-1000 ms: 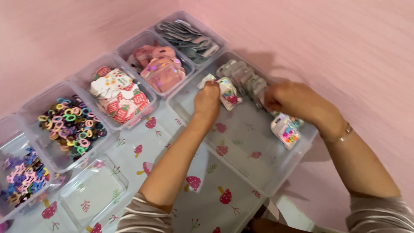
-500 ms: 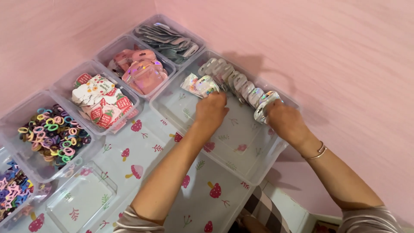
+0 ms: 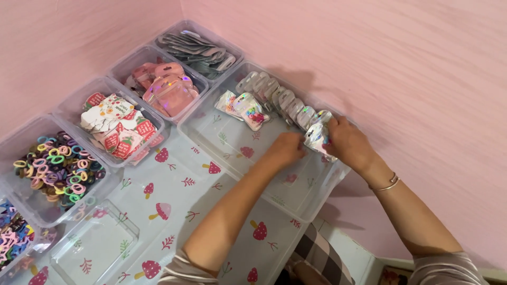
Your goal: The person is sorting and packing small colorful beads and charms into small plastic bags, occasionally using a digital scale to weigh them.
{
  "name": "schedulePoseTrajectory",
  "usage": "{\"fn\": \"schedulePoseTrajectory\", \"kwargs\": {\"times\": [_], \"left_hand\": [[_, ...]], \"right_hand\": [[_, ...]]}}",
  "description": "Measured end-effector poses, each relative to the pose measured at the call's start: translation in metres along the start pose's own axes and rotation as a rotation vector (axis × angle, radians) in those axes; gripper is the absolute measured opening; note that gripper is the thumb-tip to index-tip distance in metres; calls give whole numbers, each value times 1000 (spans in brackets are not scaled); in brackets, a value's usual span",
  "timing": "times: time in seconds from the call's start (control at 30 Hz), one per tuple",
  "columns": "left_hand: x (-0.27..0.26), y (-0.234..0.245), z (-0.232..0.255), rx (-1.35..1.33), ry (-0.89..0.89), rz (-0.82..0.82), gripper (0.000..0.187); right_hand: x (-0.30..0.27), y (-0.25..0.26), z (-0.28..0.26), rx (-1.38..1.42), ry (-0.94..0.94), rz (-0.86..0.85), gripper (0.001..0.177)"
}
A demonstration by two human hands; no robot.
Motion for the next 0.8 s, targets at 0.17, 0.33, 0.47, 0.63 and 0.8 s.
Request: {"fn": "schedulePoseTrajectory", "kwargs": {"times": [0.17,0.33,0.47,0.63,0.8], "left_hand": [[2,1,23,-206,42,124,53],[7,-5,25,-159,39,260,43],[27,-8,6,-255,105,263,26],[26,-10,24,-474,112,261,27],[39,-6,15,-433,150,311,31]], "right_hand": [[2,-7,18,-43,5,67,51],[4,-16,26,-100,52,99,50],[-22,19,6,-91,40,144,50],[-30,35,11,-178,17,272,40],[-31,24,4,-185,-11,238,55]]}}
Point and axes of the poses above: each hand's wrist, its own x-axis towards the middle knuckle, its own y-axis out of the back of the hand, z = x × y, the point moved 7 cm from there along x, towards the middle knuckle, and after that the axes turned 13 degrees about -z, right-handed, at the moved point
